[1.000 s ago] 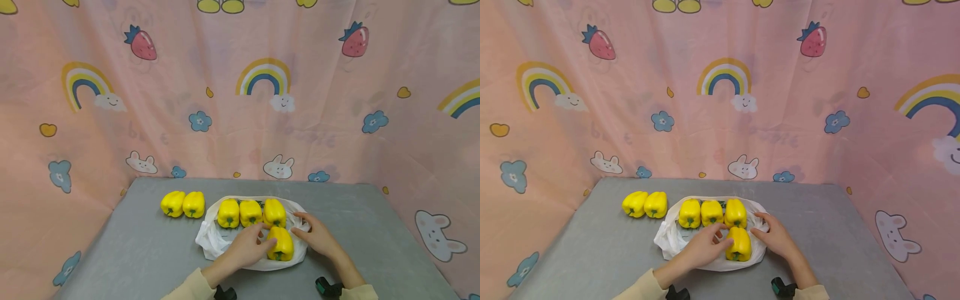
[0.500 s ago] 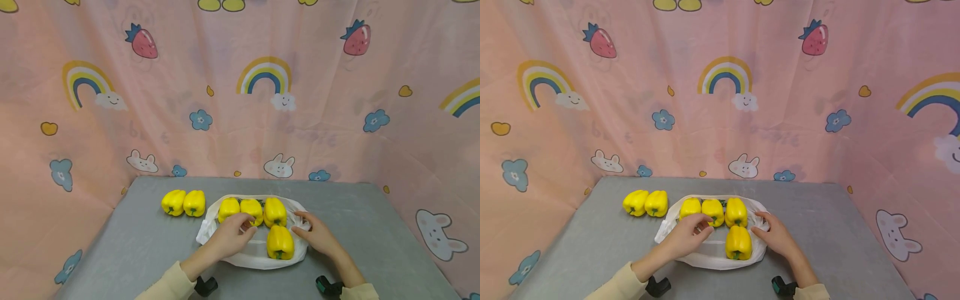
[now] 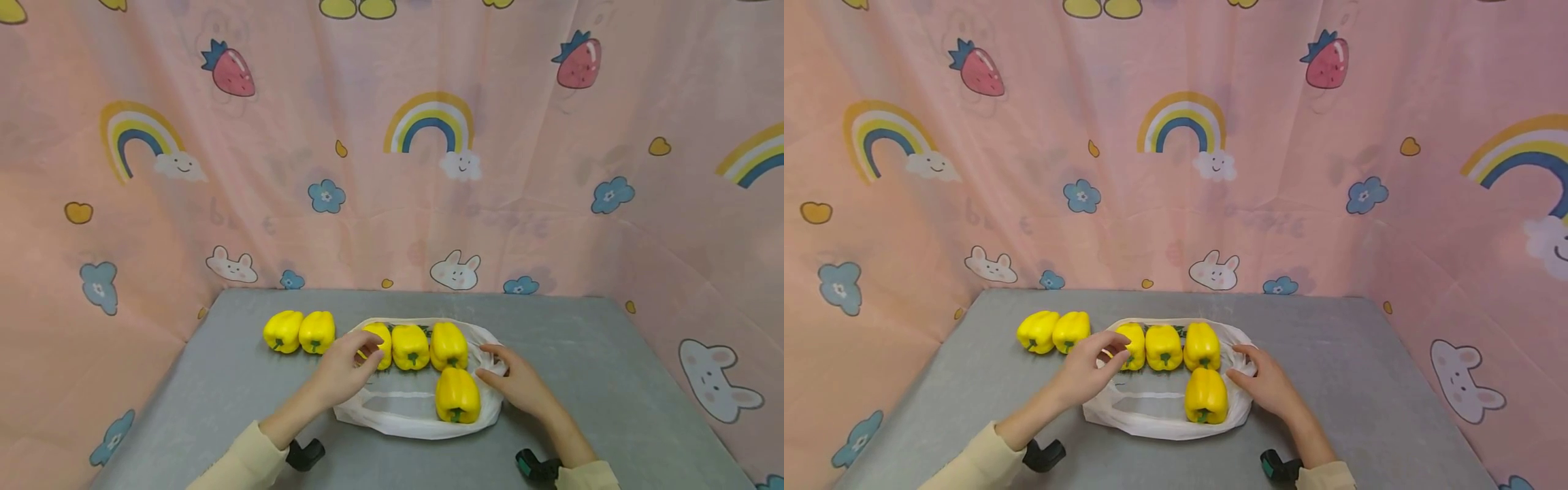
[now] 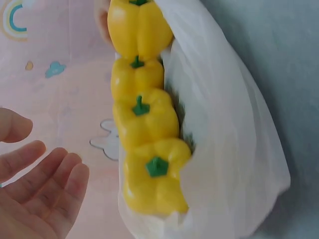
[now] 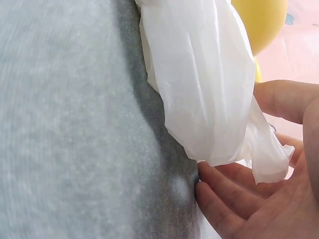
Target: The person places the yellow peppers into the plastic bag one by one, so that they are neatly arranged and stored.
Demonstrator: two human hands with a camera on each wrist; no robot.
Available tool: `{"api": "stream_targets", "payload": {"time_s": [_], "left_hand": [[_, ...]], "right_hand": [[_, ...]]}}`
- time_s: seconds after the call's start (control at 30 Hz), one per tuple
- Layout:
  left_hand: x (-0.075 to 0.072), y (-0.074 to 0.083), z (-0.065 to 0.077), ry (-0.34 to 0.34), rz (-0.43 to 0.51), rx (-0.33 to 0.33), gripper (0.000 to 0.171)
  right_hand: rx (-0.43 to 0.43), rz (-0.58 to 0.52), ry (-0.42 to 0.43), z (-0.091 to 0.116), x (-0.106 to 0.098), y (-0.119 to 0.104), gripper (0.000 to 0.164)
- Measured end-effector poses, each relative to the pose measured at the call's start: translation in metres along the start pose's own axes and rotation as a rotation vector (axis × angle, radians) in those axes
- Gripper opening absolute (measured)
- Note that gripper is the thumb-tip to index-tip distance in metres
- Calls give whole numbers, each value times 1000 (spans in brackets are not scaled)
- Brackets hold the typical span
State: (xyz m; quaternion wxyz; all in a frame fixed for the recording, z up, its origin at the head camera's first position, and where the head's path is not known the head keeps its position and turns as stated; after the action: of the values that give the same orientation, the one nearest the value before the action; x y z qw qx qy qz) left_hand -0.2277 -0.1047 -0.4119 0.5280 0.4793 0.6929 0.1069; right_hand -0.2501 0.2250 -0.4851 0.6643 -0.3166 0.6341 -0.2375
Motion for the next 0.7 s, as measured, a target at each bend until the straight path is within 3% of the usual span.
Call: {"api": "stream_targets", "payload": {"time_s": [0.7], "left_hand": [[-37, -36, 2, 247, -119, 64, 15]], "right_hand": [[6, -5, 2, 0, 1, 1, 59]]}}
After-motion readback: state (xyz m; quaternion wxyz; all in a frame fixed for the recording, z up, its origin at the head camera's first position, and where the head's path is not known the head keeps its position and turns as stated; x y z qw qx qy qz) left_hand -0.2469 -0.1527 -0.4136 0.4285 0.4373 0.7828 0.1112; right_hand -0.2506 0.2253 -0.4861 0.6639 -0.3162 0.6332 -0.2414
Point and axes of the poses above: each hand's wrist, its own z-axis away from the middle knuckle, its own x-axis out of the palm, y = z × x, the point moved 3 cm from there along -z, towards the middle knuckle, and after that the axes turned 3 degrees about y, right-handed, at the moved point
